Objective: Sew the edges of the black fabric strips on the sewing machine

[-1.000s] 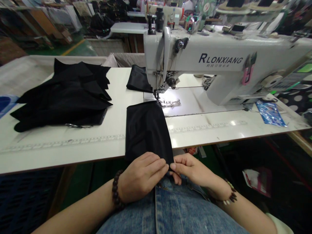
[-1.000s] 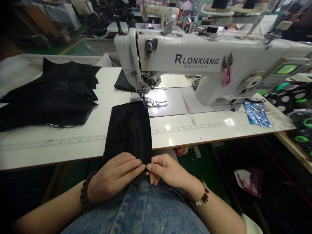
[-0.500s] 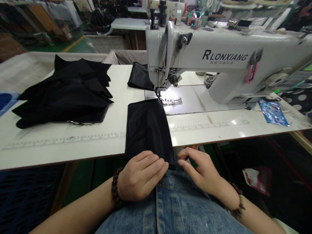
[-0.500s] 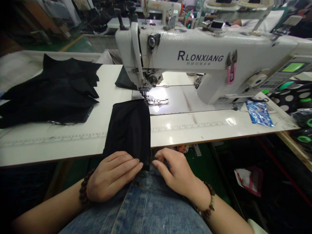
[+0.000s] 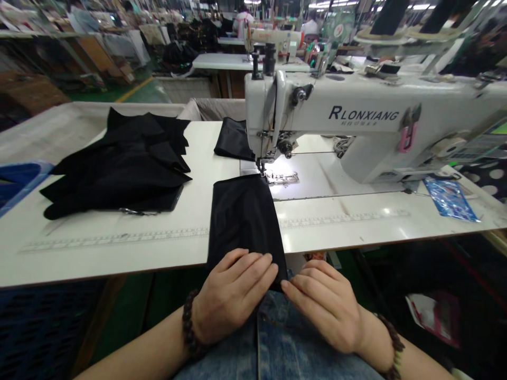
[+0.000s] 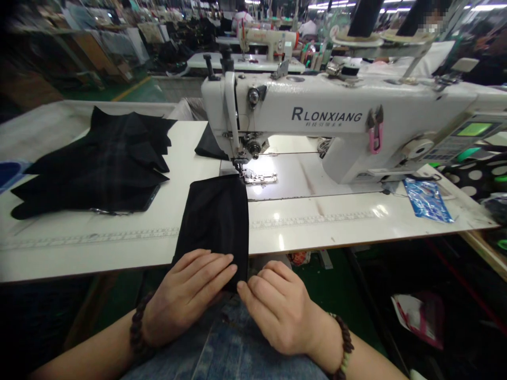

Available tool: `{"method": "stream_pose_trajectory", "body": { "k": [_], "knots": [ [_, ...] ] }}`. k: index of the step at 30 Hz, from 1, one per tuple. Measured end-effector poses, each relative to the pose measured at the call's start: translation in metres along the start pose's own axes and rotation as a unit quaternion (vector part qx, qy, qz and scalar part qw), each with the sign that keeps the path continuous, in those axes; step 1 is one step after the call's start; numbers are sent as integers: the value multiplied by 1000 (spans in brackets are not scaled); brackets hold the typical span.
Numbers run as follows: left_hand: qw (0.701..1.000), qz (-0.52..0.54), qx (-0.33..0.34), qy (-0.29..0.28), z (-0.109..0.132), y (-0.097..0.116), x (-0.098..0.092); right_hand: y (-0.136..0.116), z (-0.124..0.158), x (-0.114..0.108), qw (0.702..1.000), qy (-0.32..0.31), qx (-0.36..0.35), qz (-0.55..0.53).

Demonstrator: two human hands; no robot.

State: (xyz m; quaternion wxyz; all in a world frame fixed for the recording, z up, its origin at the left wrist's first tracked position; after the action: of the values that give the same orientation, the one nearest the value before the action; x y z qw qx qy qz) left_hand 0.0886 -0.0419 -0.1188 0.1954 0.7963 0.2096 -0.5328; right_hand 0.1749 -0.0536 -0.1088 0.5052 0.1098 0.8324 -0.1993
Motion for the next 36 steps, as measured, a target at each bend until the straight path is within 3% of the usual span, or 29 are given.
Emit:
{"method": "stream_pose_trajectory", "body": {
  "k": [9,16,19,21,23,24,26,28,30,31,33,36],
  "knots": [
    [996,-70,28,-51,10,-6,-17,-3,-16,1,999,-46,-8,-18],
    [994,-46,37,-87,7,-5,-4,7,-19,28,993,-94,25,-61],
    [992,35,-21,-118,15,-29,-3,12,-15,29,993,-75,44,-80],
    [976,134,-131,-114,31,-66,-7,14,-14,21,993,-36,44,-102],
    [912,283,-290,-66,58,-112,-9,17,-13,12,990,9,43,-137],
    [854,366,-368,-35,74,-132,-5,19,-12,7,986,28,43,-156],
    [712,510,-483,11,98,-154,12,23,-13,-3,980,54,47,-186],
    [586,619,-522,29,100,-158,30,26,-16,-10,976,57,54,-202],
    [502,703,-503,19,83,-153,43,28,-17,-16,975,60,66,-206],
    [473,734,-487,2,73,-149,48,29,-17,-18,974,61,73,-205],
    [454,767,-452,-39,54,-140,53,29,-15,-22,974,67,80,-200],
    [484,784,-384,-60,36,-131,51,28,-12,-23,976,67,86,-188]
  ]
}}
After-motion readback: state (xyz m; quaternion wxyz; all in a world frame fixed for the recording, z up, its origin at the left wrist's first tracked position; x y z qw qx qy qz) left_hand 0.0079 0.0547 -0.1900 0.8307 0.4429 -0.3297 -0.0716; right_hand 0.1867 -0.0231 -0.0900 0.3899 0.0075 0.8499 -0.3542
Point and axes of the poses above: each hand's wrist, its own z-axis away from the middle knuckle, its own x-axis out of the palm, y = z × x, the point moved 9 cm from there along -z, towards the middle knuckle, and after that the axes turned 14 degrees about -y, right-handed, at the moved point
